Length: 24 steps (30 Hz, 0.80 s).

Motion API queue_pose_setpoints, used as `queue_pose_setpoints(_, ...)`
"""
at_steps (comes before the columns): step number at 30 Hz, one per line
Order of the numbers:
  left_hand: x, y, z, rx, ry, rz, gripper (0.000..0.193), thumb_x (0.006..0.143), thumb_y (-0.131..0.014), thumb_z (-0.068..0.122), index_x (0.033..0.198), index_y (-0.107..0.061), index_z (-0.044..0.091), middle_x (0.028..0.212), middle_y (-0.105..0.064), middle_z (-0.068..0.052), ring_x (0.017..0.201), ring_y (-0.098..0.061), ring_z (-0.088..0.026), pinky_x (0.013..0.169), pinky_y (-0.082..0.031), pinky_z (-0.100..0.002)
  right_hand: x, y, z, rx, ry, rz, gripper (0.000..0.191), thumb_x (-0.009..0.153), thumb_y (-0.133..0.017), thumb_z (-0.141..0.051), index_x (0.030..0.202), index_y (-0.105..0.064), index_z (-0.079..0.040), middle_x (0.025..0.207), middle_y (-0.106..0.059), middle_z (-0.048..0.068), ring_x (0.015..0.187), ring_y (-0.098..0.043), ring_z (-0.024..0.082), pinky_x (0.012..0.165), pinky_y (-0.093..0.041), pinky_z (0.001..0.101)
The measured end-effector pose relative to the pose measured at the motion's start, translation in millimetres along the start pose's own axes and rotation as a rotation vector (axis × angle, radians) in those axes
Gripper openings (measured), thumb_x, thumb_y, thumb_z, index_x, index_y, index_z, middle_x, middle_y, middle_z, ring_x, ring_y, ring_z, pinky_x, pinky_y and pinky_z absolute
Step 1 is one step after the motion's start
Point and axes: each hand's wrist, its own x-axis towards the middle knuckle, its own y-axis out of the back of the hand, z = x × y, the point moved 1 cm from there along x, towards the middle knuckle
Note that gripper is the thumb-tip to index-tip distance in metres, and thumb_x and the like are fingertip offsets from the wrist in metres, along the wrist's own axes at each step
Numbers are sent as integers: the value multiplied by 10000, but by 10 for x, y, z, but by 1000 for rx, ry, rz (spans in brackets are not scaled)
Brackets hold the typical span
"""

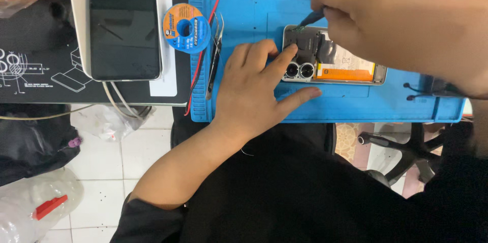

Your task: The person aligns and seats a smartphone screen assembly onto the phone chassis, then uses a screwdriver to fasten screws around the camera module area. The person handles the phone and screwdriver throughout the clip.

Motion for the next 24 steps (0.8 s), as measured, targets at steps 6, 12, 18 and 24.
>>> queue_pose_setpoints(6,-24,-7,-10,11,-13,-6,702,907,-803,582,1299,-681,13,1185,-547,-108,1103,-523,-279,934,-482,-400,-346,-494,285,153,-224,-307,561,1005,-439,-435,1494,-520,-173,1408,-641,5,1119,-701,170,786,-596,295)
queue_pose_setpoints(12,-23,-23,-14,36,-34,0,771,873,-797,634,1298,-670,4,1390,-558,-150,1185,-517,-308,1020,-485,-411,-513,-906,657,-38,-86,-368,569,1053,-423,-414,1560,-450,-159,1452,-603,10,1149,-683,155,813,-589,271)
queue_pose_setpoints(18,-37,-34,-31,31,-22,-36,782,896,-784,651,1321,-675,4,1429,-555,-148,1201,-516,-302,1022,-487,-400,-519,-981,723,-62,-60,-328,589,1037,-419,-409,1554,-434,-127,1439,-600,47,1156,-683,180,828,-592,283)
queue_pose_setpoints(24,-24,-35,-40,64,-50,-49,769,902,-774,655,1279,-685,-9,1398,-575,-178,1200,-521,-305,990,-494,-393,-608,-1133,759,-158,-32,-302,610,1021,-415,-405,1548,-418,-95,1426,-597,83,1162,-682,204,843,-596,296)
